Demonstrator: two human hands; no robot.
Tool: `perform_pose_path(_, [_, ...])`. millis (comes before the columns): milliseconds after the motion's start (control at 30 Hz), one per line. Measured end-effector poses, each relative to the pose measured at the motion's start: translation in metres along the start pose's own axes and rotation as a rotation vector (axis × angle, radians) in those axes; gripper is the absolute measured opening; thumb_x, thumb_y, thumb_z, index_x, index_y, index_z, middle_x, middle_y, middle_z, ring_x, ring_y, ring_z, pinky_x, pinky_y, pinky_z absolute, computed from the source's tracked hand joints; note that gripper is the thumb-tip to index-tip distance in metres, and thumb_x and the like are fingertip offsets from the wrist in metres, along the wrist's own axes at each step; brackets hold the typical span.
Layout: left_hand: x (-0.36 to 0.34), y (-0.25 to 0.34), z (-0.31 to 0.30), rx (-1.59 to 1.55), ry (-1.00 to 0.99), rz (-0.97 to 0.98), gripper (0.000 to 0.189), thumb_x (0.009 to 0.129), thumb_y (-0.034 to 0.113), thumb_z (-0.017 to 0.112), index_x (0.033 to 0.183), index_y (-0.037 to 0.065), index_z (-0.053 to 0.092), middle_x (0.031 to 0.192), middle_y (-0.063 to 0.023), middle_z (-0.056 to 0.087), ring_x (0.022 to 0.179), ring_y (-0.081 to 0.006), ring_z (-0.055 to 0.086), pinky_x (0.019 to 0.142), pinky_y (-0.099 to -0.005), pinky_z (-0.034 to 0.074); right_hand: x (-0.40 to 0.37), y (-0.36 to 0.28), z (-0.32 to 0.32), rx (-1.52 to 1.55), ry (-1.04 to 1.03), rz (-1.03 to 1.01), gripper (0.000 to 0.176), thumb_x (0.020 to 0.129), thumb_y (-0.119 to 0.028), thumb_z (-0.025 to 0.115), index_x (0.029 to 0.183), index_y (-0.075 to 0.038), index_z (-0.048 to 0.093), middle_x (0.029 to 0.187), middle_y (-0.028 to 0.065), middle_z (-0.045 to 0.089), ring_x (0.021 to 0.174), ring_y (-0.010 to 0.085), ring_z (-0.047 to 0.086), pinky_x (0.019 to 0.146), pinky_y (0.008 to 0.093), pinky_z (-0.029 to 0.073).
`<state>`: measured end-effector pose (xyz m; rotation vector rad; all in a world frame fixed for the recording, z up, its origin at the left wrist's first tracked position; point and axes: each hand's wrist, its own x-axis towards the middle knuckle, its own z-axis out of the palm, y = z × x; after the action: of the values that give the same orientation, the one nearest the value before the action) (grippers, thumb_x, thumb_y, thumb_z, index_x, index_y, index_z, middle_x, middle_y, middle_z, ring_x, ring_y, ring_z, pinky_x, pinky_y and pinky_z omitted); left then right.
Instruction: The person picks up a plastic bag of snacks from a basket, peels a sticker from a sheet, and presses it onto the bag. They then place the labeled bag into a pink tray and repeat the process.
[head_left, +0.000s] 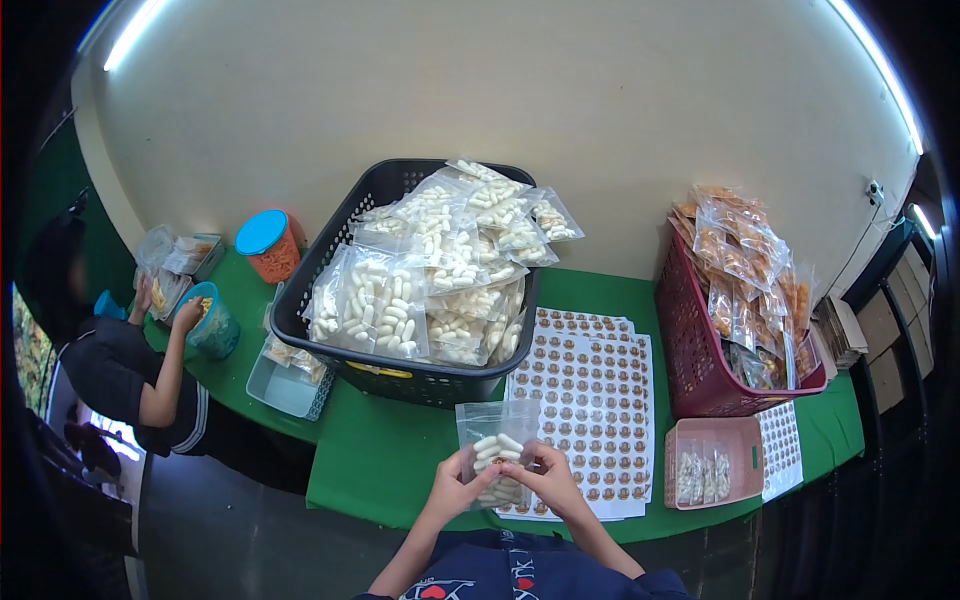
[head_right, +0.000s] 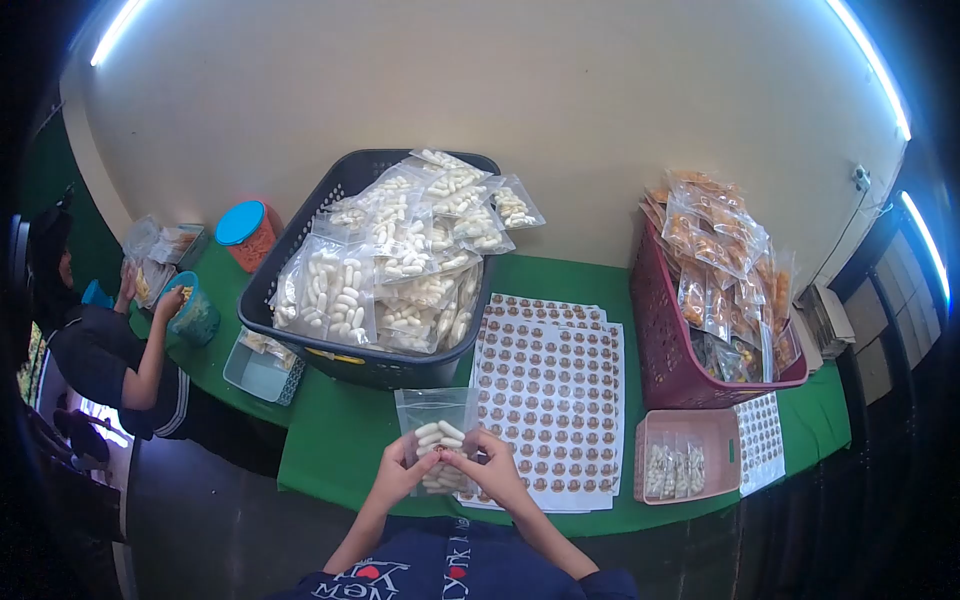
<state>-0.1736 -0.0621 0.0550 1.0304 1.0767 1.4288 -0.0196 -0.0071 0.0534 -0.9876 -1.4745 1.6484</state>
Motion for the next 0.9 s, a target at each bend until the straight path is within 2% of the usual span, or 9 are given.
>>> perform_pose_path(233, [0.006, -0.008, 0.012, 0.011, 0.228, 0.074, 0.024, 0.081, 0.007, 0.059, 0.101, -0.006, 0.057, 0.089, -0.0053, 0.061, 0.077, -0.0058, 0.054, 0.066, -0.0201, 0.047, -0.006, -0.014, 0.015, -0.340, 0.089, -0.208, 0.030, 0.071, -0.022, 0.070, 0.082, -0.001, 0.051, 0.073, 0.0018, 0.046, 0.069, 0.0094, 0.047, 0.055, 0.0226, 0.039])
perform_pose_path(300, [0.008, -0.009, 0.008, 0.000, 0.226, 0.055, 0.024, 0.081, 0.007, 0.059, 0.100, -0.006, 0.057, 0.088, -0.0051, 0.062, 0.076, -0.0055, 0.054, 0.066, -0.0201, 0.047, -0.007, 0.001, 0.015, -0.244, 0.068, -0.172, 0.032, 0.071, -0.021, 0.070, 0.086, -0.001, 0.051, 0.073, 0.0019, 0.048, 0.068, 0.0086, 0.048, 0.055, 0.0220, 0.038])
perform_pose_path(333, [0.006, -0.009, 0.003, 0.026, 0.167, 0.016, 0.032, 0.082, 0.004, 0.057, 0.110, -0.007, 0.051, 0.098, -0.0087, 0.059, 0.085, -0.0098, 0.056, 0.073, -0.0217, 0.047, -0.006, 0.007, 0.014, -0.195, 0.057, -0.158, 0.033, 0.071, -0.021, 0.070, 0.088, -0.001, 0.051, 0.074, 0.0020, 0.048, 0.067, 0.0082, 0.048, 0.054, 0.0217, 0.038])
perform_pose_path(433, [0.005, 0.001, 0.004, 0.015, 0.151, -0.013, 0.032, 0.082, 0.005, 0.057, 0.110, -0.007, 0.050, 0.097, -0.0085, 0.060, 0.084, -0.0095, 0.056, 0.072, -0.0215, 0.047, -0.003, 0.009, 0.010, -0.032, -0.038, -0.039, 0.030, 0.074, -0.013, 0.068, 0.095, -0.002, 0.050, 0.078, 0.0010, 0.051, 0.073, 0.0062, 0.051, 0.064, 0.0218, 0.045])
perform_pose_path(467, [0.004, 0.000, 0.005, 0.020, 0.162, 0.012, 0.030, 0.082, 0.007, 0.057, 0.109, -0.006, 0.052, 0.094, -0.0075, 0.061, 0.081, -0.0083, 0.056, 0.069, -0.0208, 0.047, -0.005, 0.006, 0.015, -0.054, 0.036, -0.073, 0.025, 0.075, -0.014, 0.067, 0.092, -0.001, 0.053, 0.074, -0.0007, 0.051, 0.067, 0.0043, 0.048, 0.058, 0.0201, 0.041])
perform_pose_path(600, [0.003, -0.007, 0.006, 0.078, 0.189, 0.086, 0.027, 0.082, 0.011, 0.058, 0.105, -0.004, 0.056, 0.087, -0.0046, 0.063, 0.074, -0.0054, 0.056, 0.062, -0.0190, 0.046, -0.009, -0.007, 0.021, -0.245, 0.219, -0.164, 0.014, 0.077, -0.013, 0.065, 0.077, 0.000, 0.059, 0.068, -0.0018, 0.049, 0.059, 0.0032, 0.039, 0.050, 0.0195, 0.031])
perform_pose_path(700, [0.002, -0.004, 0.005, 0.093, 0.186, 0.080, 0.028, 0.083, 0.012, 0.057, 0.106, -0.003, 0.056, 0.087, -0.0037, 0.062, 0.074, -0.0048, 0.055, 0.062, -0.0187, 0.046, -0.012, -0.011, 0.024, -0.304, 0.262, -0.307, 0.012, 0.077, -0.011, 0.063, 0.078, 0.001, 0.059, 0.067, -0.0007, 0.048, 0.061, 0.0046, 0.041, 0.053, 0.0202, 0.032])
perform_pose_path(800, [0.002, -0.011, 0.003, 0.017, 0.151, 0.029, 0.030, 0.083, 0.013, 0.058, 0.108, -0.004, 0.054, 0.089, -0.0036, 0.062, 0.075, -0.0052, 0.055, 0.065, -0.0194, 0.046, -0.012, -0.012, 0.021, -0.276, 0.272, -0.295, 0.016, 0.076, -0.013, 0.064, 0.079, 0.003, 0.060, 0.067, 0.0036, 0.053, 0.061, 0.0088, 0.048, 0.055, 0.0244, 0.038])
perform_pose_path(900, [0.006, -0.011, 0.004, -0.073, 0.046, 0.008, 0.035, 0.082, 0.012, 0.059, 0.112, -0.003, 0.050, 0.095, -0.0046, 0.060, 0.080, -0.0064, 0.054, 0.069, -0.0208, 0.046, -0.010, 0.003, 0.014, -0.214, 0.300, -0.181, 0.018, 0.074, -0.014, 0.065, 0.081, 0.002, 0.061, 0.070, 0.0044, 0.055, 0.065, 0.0092, 0.050, 0.059, 0.0234, 0.039])
